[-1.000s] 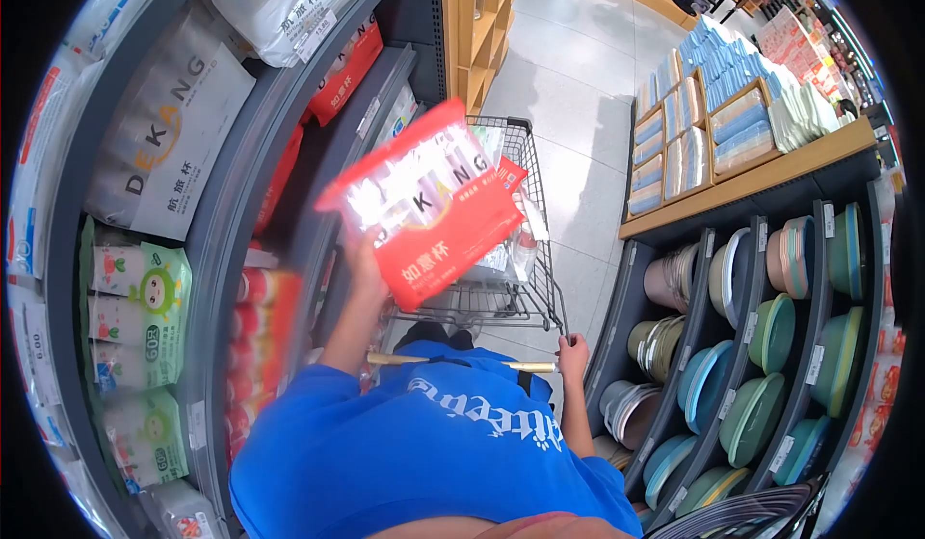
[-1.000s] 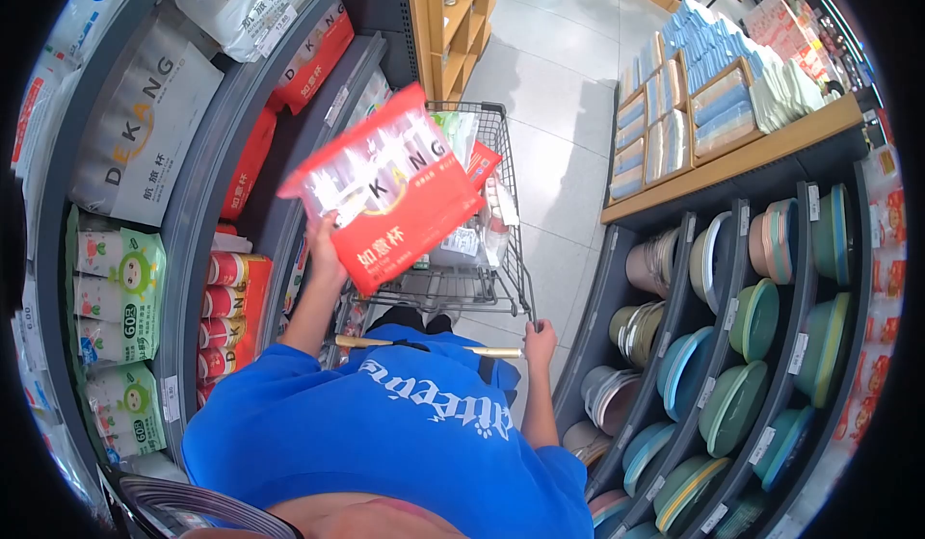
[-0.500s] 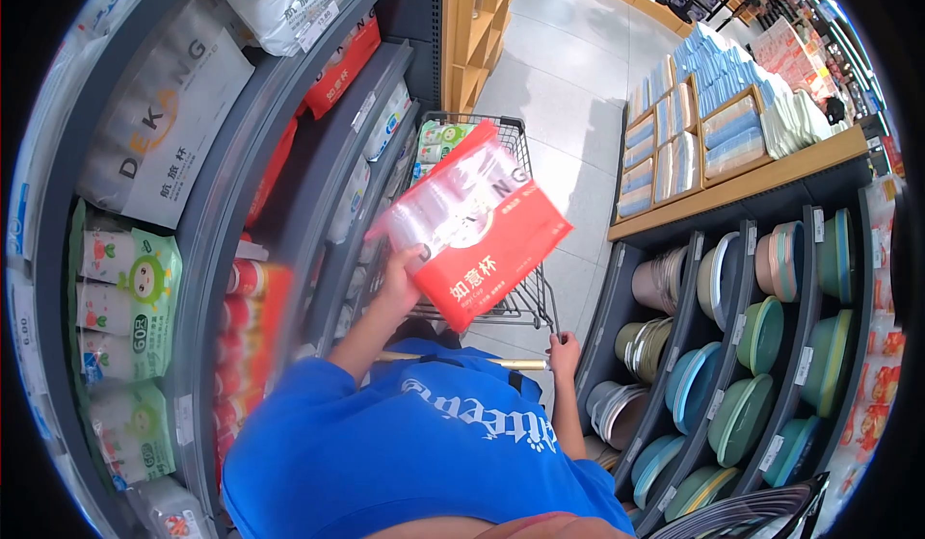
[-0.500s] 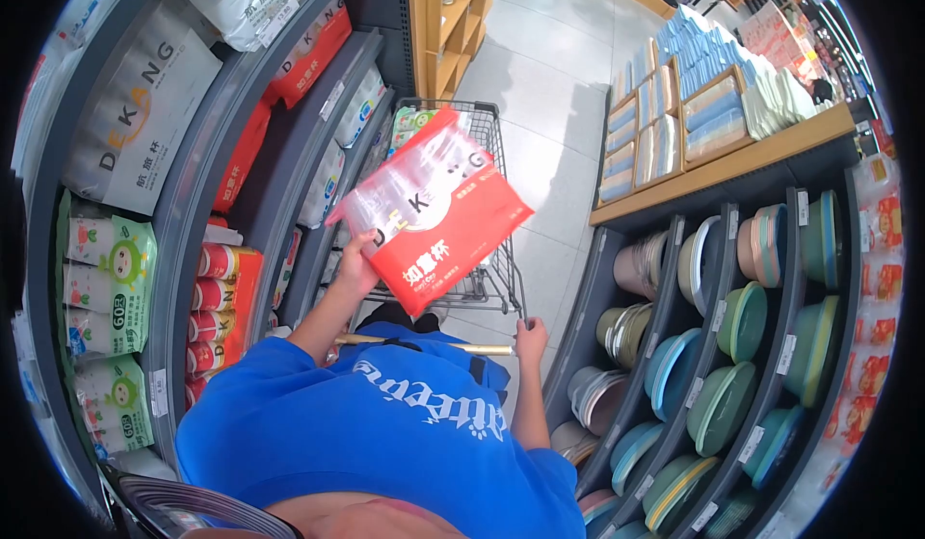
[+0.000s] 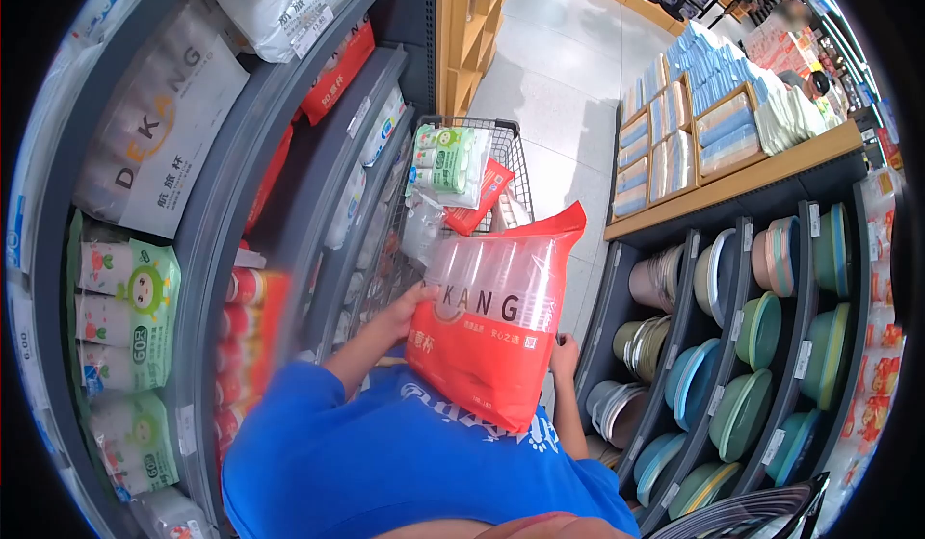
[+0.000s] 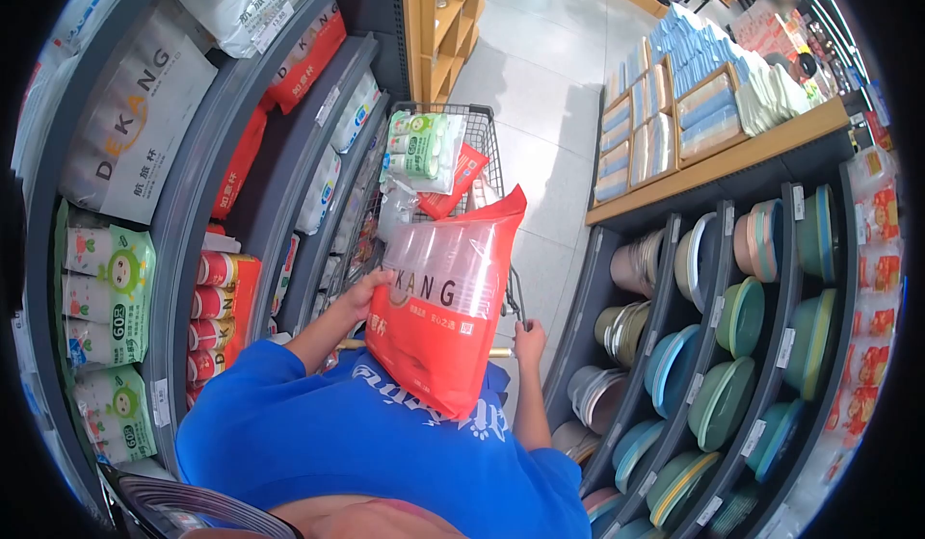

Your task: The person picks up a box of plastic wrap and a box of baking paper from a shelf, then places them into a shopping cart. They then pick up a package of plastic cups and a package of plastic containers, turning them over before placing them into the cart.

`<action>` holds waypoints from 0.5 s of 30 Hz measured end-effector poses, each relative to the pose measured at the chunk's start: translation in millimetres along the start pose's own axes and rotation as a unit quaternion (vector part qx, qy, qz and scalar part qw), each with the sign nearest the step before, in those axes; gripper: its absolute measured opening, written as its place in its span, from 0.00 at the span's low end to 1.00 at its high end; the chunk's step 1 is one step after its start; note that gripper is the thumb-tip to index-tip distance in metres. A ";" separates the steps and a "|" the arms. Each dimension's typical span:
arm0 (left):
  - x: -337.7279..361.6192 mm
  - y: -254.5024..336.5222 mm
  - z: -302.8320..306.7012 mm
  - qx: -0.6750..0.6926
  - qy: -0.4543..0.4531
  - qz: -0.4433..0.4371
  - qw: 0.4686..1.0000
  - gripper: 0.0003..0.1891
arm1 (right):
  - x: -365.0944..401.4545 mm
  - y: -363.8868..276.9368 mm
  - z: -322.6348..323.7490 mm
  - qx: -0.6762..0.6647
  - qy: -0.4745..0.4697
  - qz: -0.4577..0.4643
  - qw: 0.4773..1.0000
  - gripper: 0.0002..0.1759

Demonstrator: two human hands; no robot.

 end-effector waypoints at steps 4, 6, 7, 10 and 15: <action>-5.1 -26.7 21.6 0.132 0.003 0.024 0.991 0.29 | -8.6 28.6 -8.3 -0.020 -0.011 -0.026 0.999 0.15; -10.1 -25.2 36.1 0.173 0.024 0.007 0.985 0.29 | -6.4 31.5 -8.5 -0.017 -0.011 -0.028 0.999 0.15; -12.3 -19.5 41.5 0.184 0.033 -0.001 0.982 0.29 | -6.0 31.9 -8.9 -0.013 -0.009 -0.026 1.000 0.15; -16.4 5.5 56.1 0.201 0.046 -0.023 0.978 0.29 | -6.8 34.5 -11.1 -0.021 -0.012 -0.024 0.999 0.15; -11.5 40.4 63.5 0.205 0.052 -0.031 0.977 0.29 | -6.3 38.3 -12.7 -0.043 -0.009 -0.029 0.999 0.14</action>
Point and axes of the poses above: each hand's wrist, its own x-axis away from the middle knuckle, its own z-axis out of the back of the hand, y = z × x, the point moved 7 cm from there along -x, towards the middle knuckle, and after that the axes turned 12 degrees about -x, right-handed, at the moved point
